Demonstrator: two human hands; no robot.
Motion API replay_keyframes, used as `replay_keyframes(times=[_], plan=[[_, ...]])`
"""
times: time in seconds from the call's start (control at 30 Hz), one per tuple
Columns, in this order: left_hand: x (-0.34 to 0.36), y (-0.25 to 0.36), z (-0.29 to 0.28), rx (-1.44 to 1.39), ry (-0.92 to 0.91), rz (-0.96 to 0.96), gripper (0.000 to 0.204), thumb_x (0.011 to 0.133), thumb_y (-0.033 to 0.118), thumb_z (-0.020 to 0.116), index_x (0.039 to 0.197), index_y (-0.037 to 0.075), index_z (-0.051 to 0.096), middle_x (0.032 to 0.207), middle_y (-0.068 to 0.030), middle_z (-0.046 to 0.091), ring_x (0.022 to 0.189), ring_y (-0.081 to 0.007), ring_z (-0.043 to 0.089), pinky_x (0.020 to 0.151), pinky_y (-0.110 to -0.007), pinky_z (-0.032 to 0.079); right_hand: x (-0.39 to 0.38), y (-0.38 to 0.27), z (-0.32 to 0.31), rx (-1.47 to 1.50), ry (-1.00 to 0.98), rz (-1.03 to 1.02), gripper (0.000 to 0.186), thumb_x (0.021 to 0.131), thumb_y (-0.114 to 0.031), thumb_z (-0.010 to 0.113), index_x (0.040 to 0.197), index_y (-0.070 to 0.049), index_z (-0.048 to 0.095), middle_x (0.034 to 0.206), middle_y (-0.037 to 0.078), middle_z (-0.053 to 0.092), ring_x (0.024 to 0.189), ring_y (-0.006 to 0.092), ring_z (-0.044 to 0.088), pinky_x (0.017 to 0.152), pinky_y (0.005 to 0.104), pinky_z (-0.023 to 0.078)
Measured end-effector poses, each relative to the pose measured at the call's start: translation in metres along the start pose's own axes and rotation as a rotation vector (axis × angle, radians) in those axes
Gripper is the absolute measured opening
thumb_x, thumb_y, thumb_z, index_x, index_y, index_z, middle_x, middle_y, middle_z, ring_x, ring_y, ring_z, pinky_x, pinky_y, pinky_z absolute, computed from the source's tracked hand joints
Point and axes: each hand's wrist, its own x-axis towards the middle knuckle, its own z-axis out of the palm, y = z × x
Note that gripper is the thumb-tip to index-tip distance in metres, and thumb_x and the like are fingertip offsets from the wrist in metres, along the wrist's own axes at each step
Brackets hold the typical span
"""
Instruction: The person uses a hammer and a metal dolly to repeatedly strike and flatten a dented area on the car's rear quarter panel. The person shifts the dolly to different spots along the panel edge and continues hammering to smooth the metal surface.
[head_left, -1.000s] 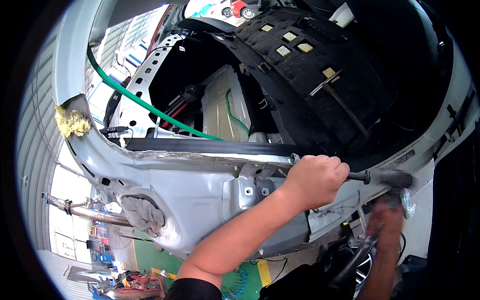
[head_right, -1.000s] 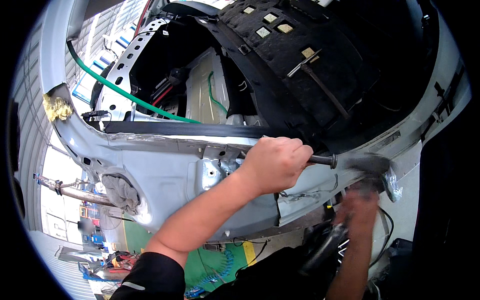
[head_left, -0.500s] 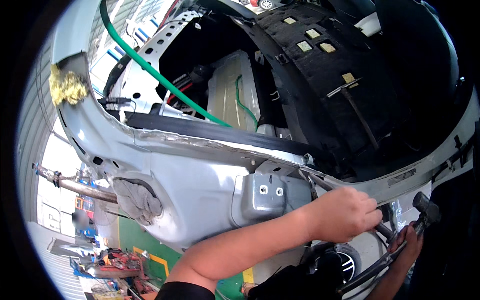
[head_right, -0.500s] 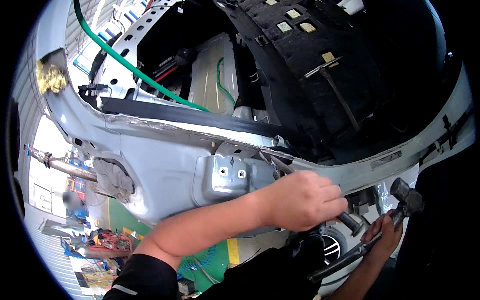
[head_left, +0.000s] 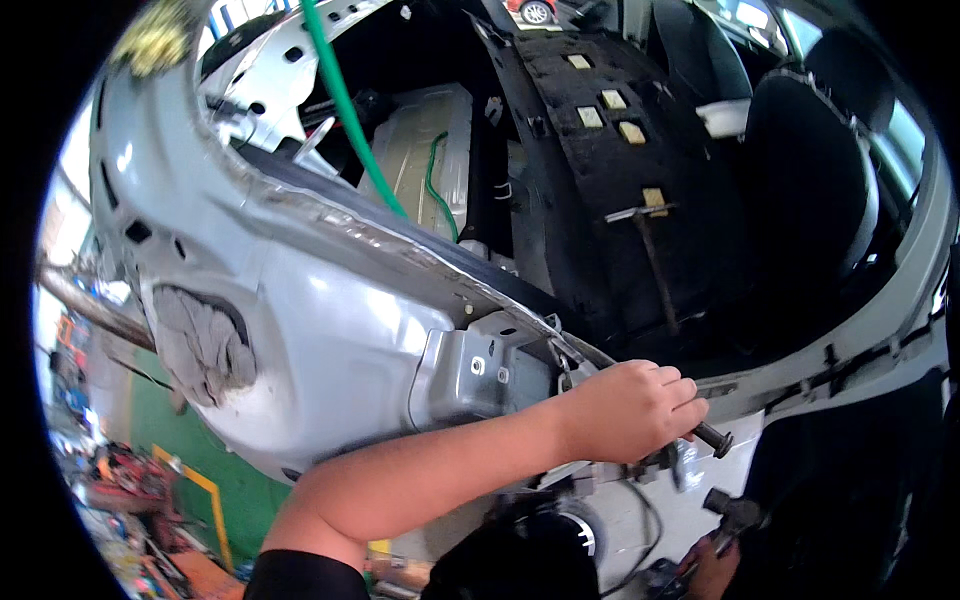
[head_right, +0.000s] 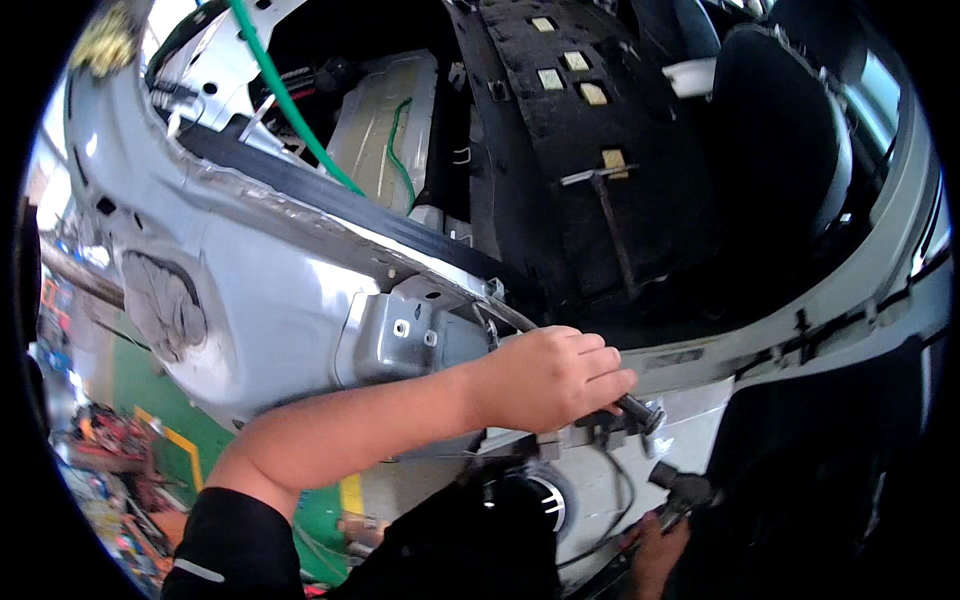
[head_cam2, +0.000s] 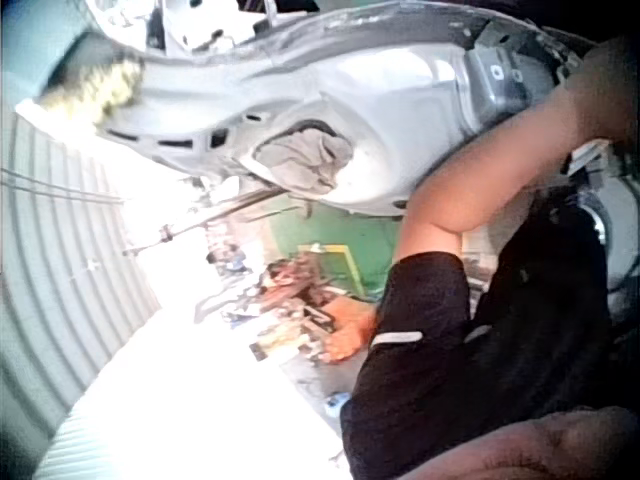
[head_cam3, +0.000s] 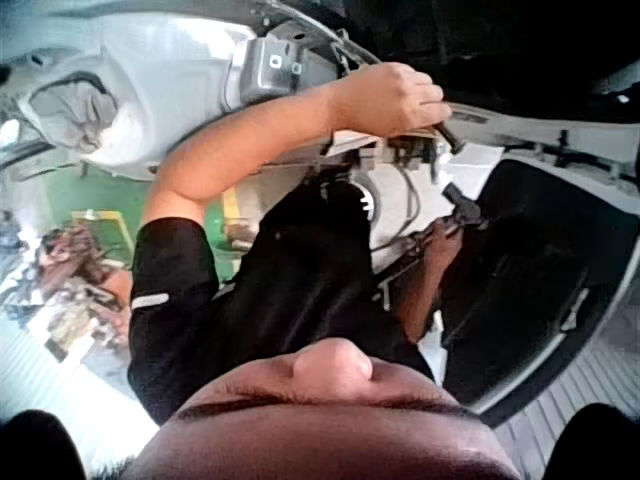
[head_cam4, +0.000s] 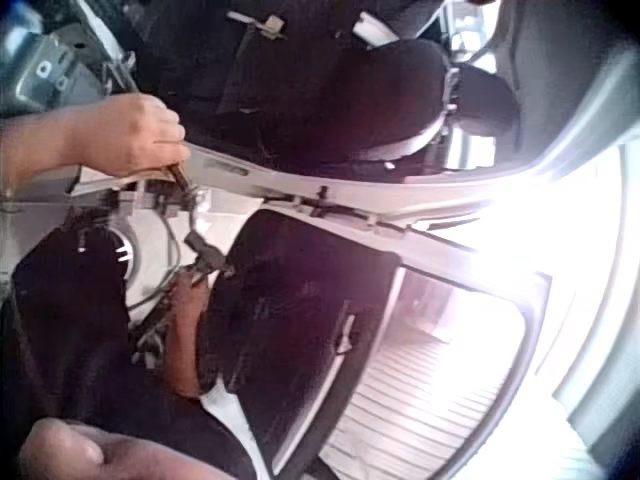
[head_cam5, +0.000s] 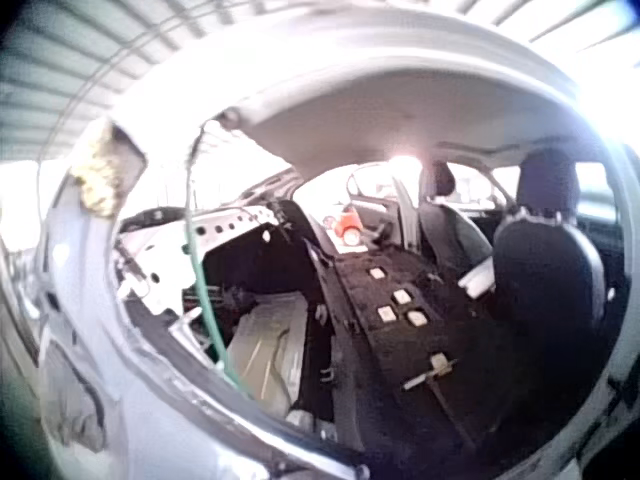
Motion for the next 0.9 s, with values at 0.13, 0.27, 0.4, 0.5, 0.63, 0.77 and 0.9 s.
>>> replay_keyframes(times=[0.13,0.27,0.4,0.5,0.63,0.77,0.9], plan=[[0.01,0.011,-0.017,-0.074,0.175,-0.07,0.028,0.095,0.019,0.07,0.115,0.003,0.059,0.089,-0.0103,0.062,0.084,-0.0286,0.066,0.071,-0.039,0.052,-0.013,-0.005,-0.039,-0.423,0.008,-0.171,0.03,0.095,-0.02,0.072,0.112,0.002,0.059,0.074,0.008,0.062,0.059,0.0183,0.061,0.056,0.0325,0.053],[0.03,0.041,-0.02,-0.163,0.031,-0.142,0.024,0.101,0.02,0.063,0.114,0.002,0.057,0.094,-0.0169,0.069,0.086,-0.0333,0.071,0.068,-0.042,0.057,-0.04,-0.025,-0.058,-0.637,0.061,-0.374,0.034,0.089,-0.026,0.074,0.104,0.003,0.066,0.072,0.009,0.066,0.066,0.0228,0.065,0.063,0.0409,0.053],[0.041,0.068,-0.003,-0.03,0.236,-0.048,0.022,0.099,0.024,0.064,0.108,0.004,0.065,0.087,-0.0126,0.066,0.079,-0.0247,0.069,0.068,-0.037,0.056,-0.056,-0.03,-0.064,-0.915,0.04,-0.468,0.035,0.087,-0.027,0.076,0.102,0.004,0.067,0.075,0.012,0.067,0.066,0.0256,0.063,0.063,0.0439,0.051],[0.042,0.065,0.002,0.051,0.317,-0.092,0.023,0.098,0.018,0.062,0.116,0.003,0.063,0.088,-0.0141,0.066,0.081,-0.0254,0.069,0.069,-0.036,0.056,-0.059,-0.026,-0.069,-0.876,-0.054,-0.272,0.042,0.086,-0.034,0.078,0.104,0.004,0.068,0.079,0.015,0.069,0.07,0.0296,0.065,0.068,0.0455,0.052],[0.041,0.046,-0.006,0.049,0.307,-0.122,0.03,0.097,0.012,0.06,0.125,0.002,0.061,0.092,-0.0173,0.069,0.082,-0.0262,0.072,0.068,-0.037,0.058,-0.053,-0.025,-0.074,-0.88,-0.098,-0.312,0.031,0.089,-0.026,0.078,0.098,0.002,0.066,0.078,0.009,0.066,0.068,0.0186,0.06,0.065,0.0378,0.051],[0.034,0.025,-0.012,0.06,0.338,-0.196,0.026,0.099,0.015,0.06,0.121,0.003,0.061,0.087,-0.015,0.068,0.08,-0.0279,0.072,0.067,-0.04,0.058,-0.026,-0.031,-0.068,-0.859,-0.178,-0.338,0.028,0.092,-0.025,0.076,0.093,0.0,0.064,0.072,0.006,0.064,0.062,0.0166,0.058,0.059,0.0352,0.049],[0.029,0.014,0.0,0.007,0.543,-0.175,0.027,0.096,0.02,0.064,0.116,0.001,0.06,0.083,-0.0126,0.064,0.075,-0.0282,0.069,0.063,-0.04,0.056,0.021,-0.025,-0.058,-0.909,-0.223,-0.316,0.027,0.093,-0.024,0.075,0.096,0.0,0.063,0.071,0.005,0.065,0.058,0.0162,0.06,0.055,0.0339,0.05]])
